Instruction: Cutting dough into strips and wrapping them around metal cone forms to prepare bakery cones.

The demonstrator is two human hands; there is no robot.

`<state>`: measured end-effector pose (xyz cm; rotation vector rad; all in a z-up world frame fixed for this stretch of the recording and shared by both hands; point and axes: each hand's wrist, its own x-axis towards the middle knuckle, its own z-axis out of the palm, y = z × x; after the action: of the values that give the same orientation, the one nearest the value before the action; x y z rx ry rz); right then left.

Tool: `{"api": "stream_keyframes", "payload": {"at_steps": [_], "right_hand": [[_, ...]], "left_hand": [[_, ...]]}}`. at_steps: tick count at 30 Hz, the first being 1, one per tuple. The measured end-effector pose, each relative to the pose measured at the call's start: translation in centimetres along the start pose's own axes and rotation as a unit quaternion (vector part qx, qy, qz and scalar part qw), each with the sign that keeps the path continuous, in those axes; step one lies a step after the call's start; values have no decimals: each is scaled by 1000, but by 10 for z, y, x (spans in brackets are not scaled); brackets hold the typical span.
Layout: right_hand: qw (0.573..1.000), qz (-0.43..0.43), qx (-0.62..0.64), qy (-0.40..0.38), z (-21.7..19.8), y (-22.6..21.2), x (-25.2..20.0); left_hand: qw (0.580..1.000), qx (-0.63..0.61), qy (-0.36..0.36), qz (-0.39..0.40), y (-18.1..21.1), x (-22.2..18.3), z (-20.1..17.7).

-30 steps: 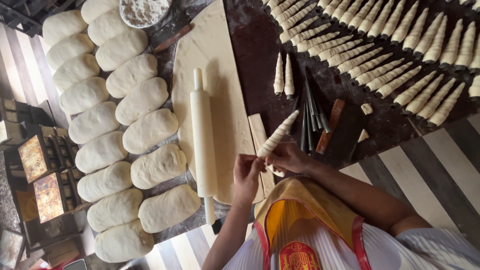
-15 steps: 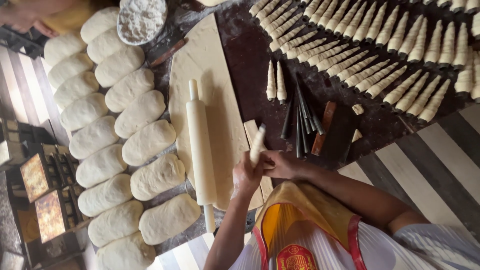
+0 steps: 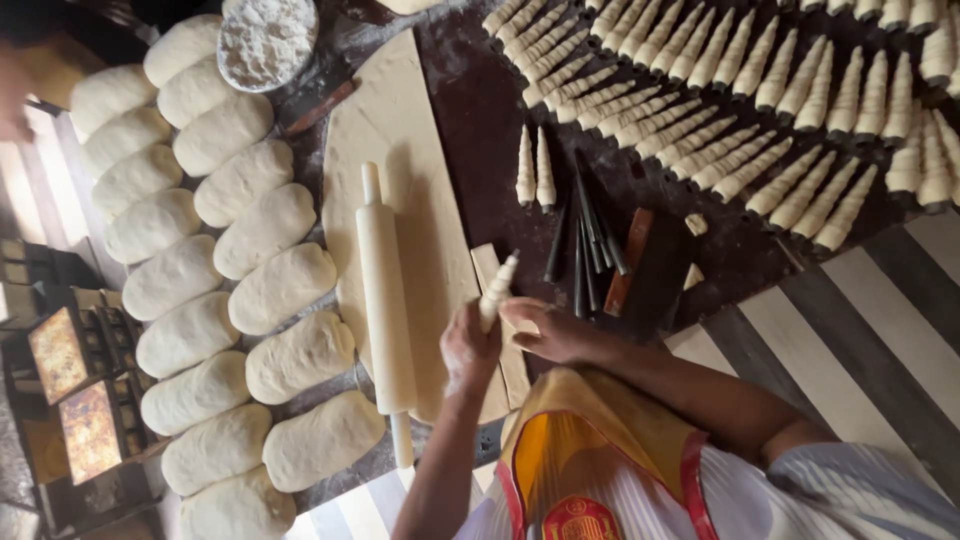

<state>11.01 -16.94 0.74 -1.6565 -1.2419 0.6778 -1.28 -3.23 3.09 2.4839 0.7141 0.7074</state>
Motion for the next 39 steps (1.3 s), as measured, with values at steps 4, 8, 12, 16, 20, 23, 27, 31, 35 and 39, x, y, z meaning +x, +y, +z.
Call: {"api": "stream_keyframes", "payload": {"at_steps": [4,8,12,16,20,23,27,31,35,39], "right_hand": [[974,106,202,5,6,33,-3],[895,236,372,64,2,79,-29],[812,277,506,88,-12,106,-42],[856,253,422,159,-78,66,-36],[858,342,344,166,-137,58,-42],[807,279,475,213,-155,107,-68],[796,311,472,215,-181,139,-109],[792,325,472,211,-207,161,-140],[798,324,470,196,-227,179,-147],[793,342,464,196,-229,188,-128]], "left_hand": [[998,-18,-36,-50,40,14,18],[987,-62,-120,-86,69,17,40],[987,-65,-129,-67,80,13,83],[976,-86,-136,-146,111,50,107],[980,-49,-101,-165,95,101,174],[984,2,-57,-170,91,140,212],[973,84,-103,-191,93,171,238],[974,161,-59,-146,84,165,246],[957,144,-68,-241,88,117,207],[959,169,-96,-207,64,63,202]]}}
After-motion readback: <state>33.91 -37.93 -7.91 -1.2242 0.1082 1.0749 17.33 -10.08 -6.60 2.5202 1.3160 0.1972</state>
